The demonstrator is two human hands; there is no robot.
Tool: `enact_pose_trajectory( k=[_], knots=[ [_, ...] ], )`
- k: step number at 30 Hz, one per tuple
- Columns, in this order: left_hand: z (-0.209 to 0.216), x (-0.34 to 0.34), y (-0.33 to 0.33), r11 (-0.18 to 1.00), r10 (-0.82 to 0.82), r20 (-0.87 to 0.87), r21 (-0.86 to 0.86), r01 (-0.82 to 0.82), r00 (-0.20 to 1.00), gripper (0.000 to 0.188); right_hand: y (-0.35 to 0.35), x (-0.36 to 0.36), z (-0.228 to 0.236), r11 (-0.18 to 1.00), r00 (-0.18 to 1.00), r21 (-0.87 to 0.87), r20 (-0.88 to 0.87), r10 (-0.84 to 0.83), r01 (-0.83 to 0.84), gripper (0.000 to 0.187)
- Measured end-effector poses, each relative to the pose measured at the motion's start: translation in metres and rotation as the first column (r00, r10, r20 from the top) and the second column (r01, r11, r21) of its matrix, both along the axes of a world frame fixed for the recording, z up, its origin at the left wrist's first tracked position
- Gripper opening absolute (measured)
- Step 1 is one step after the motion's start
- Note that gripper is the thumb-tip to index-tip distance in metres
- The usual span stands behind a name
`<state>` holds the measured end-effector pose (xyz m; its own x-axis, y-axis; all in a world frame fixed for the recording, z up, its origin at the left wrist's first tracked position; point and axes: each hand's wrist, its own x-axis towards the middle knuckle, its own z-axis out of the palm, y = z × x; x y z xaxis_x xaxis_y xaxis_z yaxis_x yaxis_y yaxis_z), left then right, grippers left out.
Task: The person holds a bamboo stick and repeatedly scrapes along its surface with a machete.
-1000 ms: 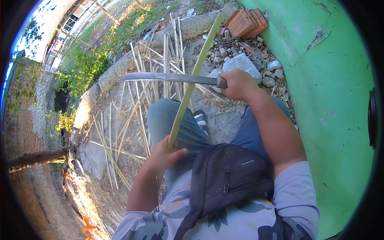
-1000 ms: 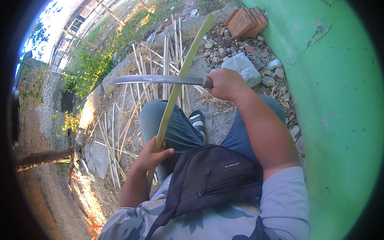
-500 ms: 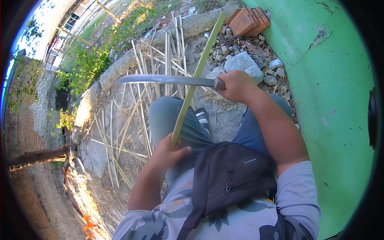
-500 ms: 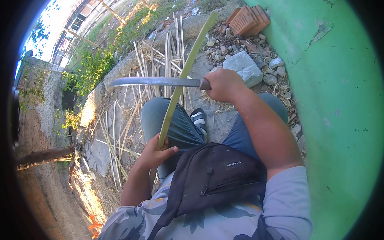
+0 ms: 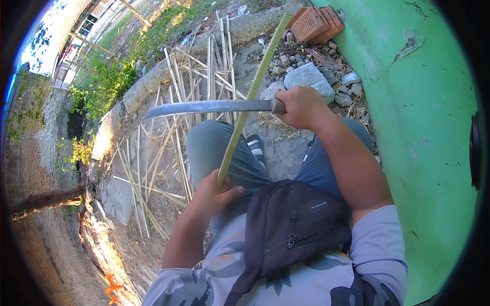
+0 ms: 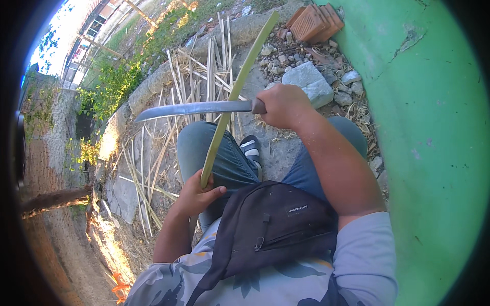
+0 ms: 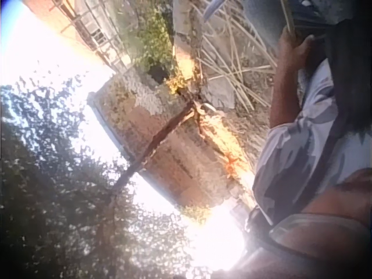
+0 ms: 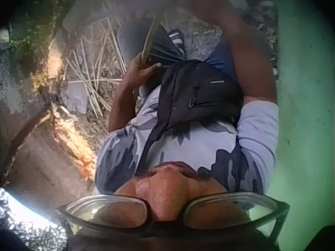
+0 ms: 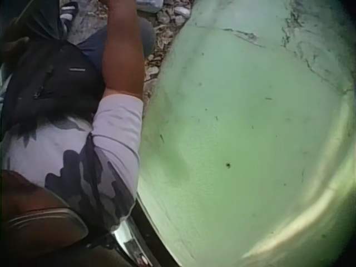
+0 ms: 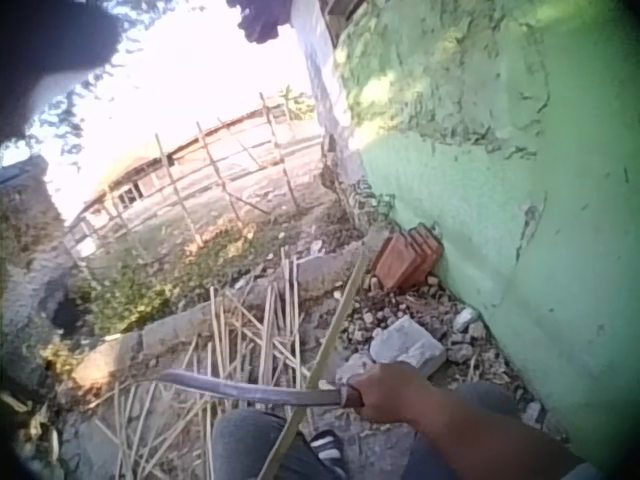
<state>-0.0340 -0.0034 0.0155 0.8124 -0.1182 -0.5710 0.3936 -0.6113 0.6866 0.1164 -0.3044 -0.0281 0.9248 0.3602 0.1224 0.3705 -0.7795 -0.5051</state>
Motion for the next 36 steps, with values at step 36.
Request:
enact_pose_trajectory(
  k=[36],
  knots=[
    [0.001, 0.002, -0.005, 0.992, -0.104, 0.063, 0.081, 0.099, 0.993, 0.044, -0.038, 0.022, -0.018, 0.978, 0.976, 0.077, -0.117, -0.184, 0.194, 0.02]
  ],
)
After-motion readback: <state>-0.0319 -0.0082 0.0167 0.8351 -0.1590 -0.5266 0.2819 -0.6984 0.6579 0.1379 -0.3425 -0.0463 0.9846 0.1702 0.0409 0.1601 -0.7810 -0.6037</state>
